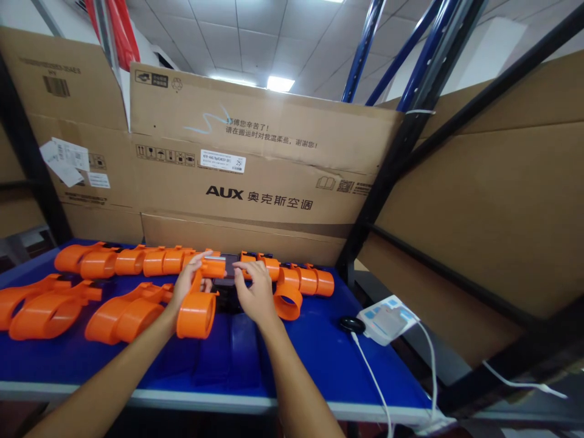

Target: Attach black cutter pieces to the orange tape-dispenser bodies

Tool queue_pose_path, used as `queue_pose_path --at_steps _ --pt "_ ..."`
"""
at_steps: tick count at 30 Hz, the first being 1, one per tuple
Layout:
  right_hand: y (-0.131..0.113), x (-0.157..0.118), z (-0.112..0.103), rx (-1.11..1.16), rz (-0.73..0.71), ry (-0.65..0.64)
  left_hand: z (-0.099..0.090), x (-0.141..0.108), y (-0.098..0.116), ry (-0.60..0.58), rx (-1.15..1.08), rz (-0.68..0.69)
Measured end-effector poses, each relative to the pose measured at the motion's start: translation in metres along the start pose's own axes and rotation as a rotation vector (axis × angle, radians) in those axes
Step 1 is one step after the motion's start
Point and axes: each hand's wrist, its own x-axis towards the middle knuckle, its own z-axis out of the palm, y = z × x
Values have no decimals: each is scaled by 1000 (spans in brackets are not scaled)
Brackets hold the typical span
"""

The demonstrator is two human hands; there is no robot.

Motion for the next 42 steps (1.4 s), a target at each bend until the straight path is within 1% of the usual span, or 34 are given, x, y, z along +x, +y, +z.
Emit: queue_pose_path --at_steps 2,4,6,9,13,20,23,25,27,29,31,33,36,39,42 --pt "1 1 1 112 80 42 2 -4 -5 -64 98 7" --pt "2 1 4 205 136 16 4 -9 -9 -138 175 8" --pt "3 1 7 285 163 -35 6 -13 -11 -198 241 13" --pt "3 2 9 384 180 -81 7 -15 -13 -246 316 24" --pt "2 3 9 451 200 -65 8 -14 -13 -268 363 60" --pt "-2 6 6 442 179 -33 10 -16 -12 -225 352 86" --pt "0 6 5 435 205 13 9 -14 -8 -184 335 108" --pt "3 6 4 438 226 58 7 -10 -4 -135 299 123" --pt "7 7 0 441 244 135 4 -6 1 -84 213 115" --pt "10 8 -4 414 247 218 2 -3 7 -40 57 73" --pt "11 8 -7 326 212 247 -1 -3 13 -6 -123 5" --pt "9 6 -8 204 146 196 -2 -5 19 33 -269 -57" --pt "1 1 -1 55 37 14 -5 -7 25 81 -384 -81" --pt "-8 -5 9 -62 -62 -202 -7 -6 25 109 -423 -36" --pt "-13 -7 15 -150 -139 -389 -6 -6 22 111 -402 -20"
